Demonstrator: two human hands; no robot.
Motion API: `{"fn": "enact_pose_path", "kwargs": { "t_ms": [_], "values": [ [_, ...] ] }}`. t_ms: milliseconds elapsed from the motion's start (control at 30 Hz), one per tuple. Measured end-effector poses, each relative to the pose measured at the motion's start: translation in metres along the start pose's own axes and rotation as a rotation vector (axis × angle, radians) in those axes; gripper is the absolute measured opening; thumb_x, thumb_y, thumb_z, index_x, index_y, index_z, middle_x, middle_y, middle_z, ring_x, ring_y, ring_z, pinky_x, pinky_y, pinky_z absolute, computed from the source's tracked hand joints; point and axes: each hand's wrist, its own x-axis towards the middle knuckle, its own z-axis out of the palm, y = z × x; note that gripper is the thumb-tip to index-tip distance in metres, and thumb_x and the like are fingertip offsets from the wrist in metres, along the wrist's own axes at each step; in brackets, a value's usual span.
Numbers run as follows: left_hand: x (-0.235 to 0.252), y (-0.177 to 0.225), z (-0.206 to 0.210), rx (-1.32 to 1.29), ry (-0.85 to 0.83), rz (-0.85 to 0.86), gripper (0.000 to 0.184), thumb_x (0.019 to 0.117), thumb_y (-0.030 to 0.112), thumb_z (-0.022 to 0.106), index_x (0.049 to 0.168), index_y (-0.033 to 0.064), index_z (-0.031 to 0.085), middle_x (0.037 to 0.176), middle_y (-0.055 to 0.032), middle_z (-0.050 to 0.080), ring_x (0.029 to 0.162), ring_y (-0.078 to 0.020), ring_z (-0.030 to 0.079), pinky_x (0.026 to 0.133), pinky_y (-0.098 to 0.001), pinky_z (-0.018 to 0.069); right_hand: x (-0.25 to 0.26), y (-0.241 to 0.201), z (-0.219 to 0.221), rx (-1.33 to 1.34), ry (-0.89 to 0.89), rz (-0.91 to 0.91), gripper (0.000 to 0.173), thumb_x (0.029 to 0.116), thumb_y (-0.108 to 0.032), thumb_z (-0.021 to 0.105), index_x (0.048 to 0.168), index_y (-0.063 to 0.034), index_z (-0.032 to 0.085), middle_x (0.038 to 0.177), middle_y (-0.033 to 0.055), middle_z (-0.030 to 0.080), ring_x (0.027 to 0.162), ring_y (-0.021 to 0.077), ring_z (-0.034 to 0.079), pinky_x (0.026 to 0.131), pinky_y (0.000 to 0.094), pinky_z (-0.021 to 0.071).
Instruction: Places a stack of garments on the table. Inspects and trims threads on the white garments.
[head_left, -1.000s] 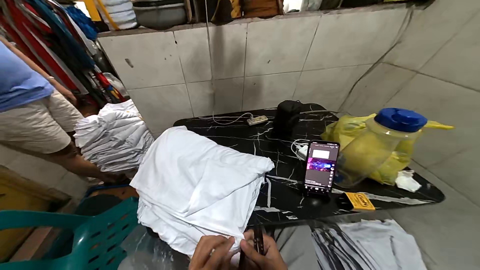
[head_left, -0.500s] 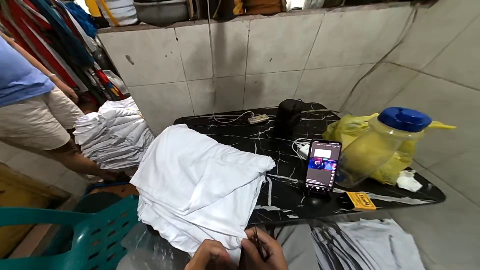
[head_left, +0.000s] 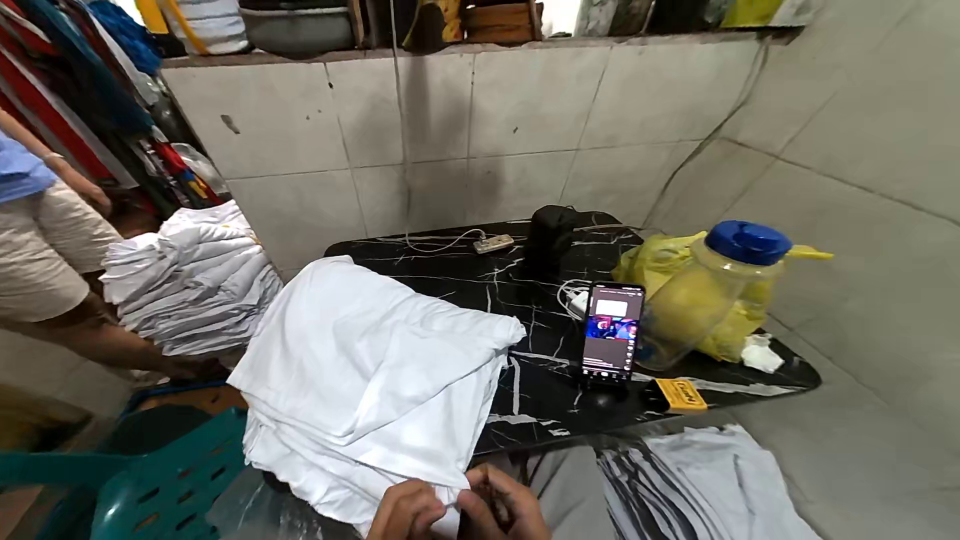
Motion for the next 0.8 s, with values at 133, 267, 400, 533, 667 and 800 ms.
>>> {"fn": "enact_pose_path", "kwargs": {
  "t_ms": [133,267,400,533,667,800],
  "values": [
    [-0.001,-0.001,0.0,-0.125,-0.044,-0.021,0.01,0.1025,0.008,0.058,0.097,0.0017,0.063,0.106,-0.0109,0.07,0.103,-0.0102,0.069,0.093,-0.0265,0.0576,-0.003,-0.001,0.0,-0.412,0.08,-0.209,0.019,0.0895,-0.008,0.075,0.102,0.0052,0.073,0.096,0.0164,0.073,0.084,0.0192,0.072,0.077,0.0317,0.0607],
    [-0.001,0.004,-0.011,-0.029,-0.043,-0.003,0.01,0.0993,0.001,0.059,0.099,-0.0058,0.067,0.112,-0.0188,0.07,0.104,-0.0135,0.069,0.095,-0.0273,0.0566,-0.007,-0.013,-0.009,-0.684,0.05,-0.239,0.032,0.0944,-0.034,0.075,0.104,-0.0041,0.075,0.09,0.0105,0.074,0.077,0.0188,0.072,0.065,0.0354,0.0604],
    [-0.003,0.01,-0.013,0.03,-0.097,0.029,0.012,0.1005,0.0,0.058,0.1,-0.0065,0.068,0.117,-0.0225,0.069,0.111,-0.0167,0.069,0.1,-0.0279,0.0547,-0.009,-0.02,-0.012,-0.757,-0.074,-0.296,0.027,0.0997,-0.03,0.067,0.1,-0.0033,0.073,0.079,0.0106,0.071,0.07,0.0228,0.071,0.06,0.0389,0.0589],
    [-0.002,0.013,-0.01,0.037,-0.101,0.025,0.012,0.0996,0.0,0.058,0.098,-0.005,0.069,0.116,-0.0226,0.069,0.112,-0.0168,0.068,0.101,-0.0268,0.0538,-0.005,-0.017,-0.006,-0.777,0.016,-0.304,0.031,0.0989,-0.033,0.068,0.098,-0.0029,0.074,0.077,0.0094,0.071,0.067,0.0195,0.071,0.058,0.0348,0.0581],
    [-0.002,0.01,-0.012,0.012,-0.091,0.017,0.012,0.1004,0.001,0.057,0.099,-0.0067,0.067,0.116,-0.0229,0.07,0.11,-0.0177,0.07,0.099,-0.0296,0.056,-0.005,-0.014,0.001,-0.838,0.03,-0.333,0.034,0.1044,-0.033,0.059,0.093,-0.0049,0.073,0.072,0.0073,0.068,0.061,0.0195,0.068,0.053,0.0355,0.0556],
    [-0.003,0.011,-0.013,-0.072,-0.124,-0.022,0.014,0.1022,0.001,0.054,0.103,-0.01,0.063,0.119,-0.0259,0.068,0.112,-0.0213,0.07,0.1,-0.0344,0.0559,-0.002,-0.014,0.009,-0.54,0.155,-0.09,0.031,0.1001,-0.029,0.066,0.102,0.0019,0.073,0.073,0.0094,0.071,0.059,0.0184,0.067,0.055,0.0369,0.056]
  ]
}}
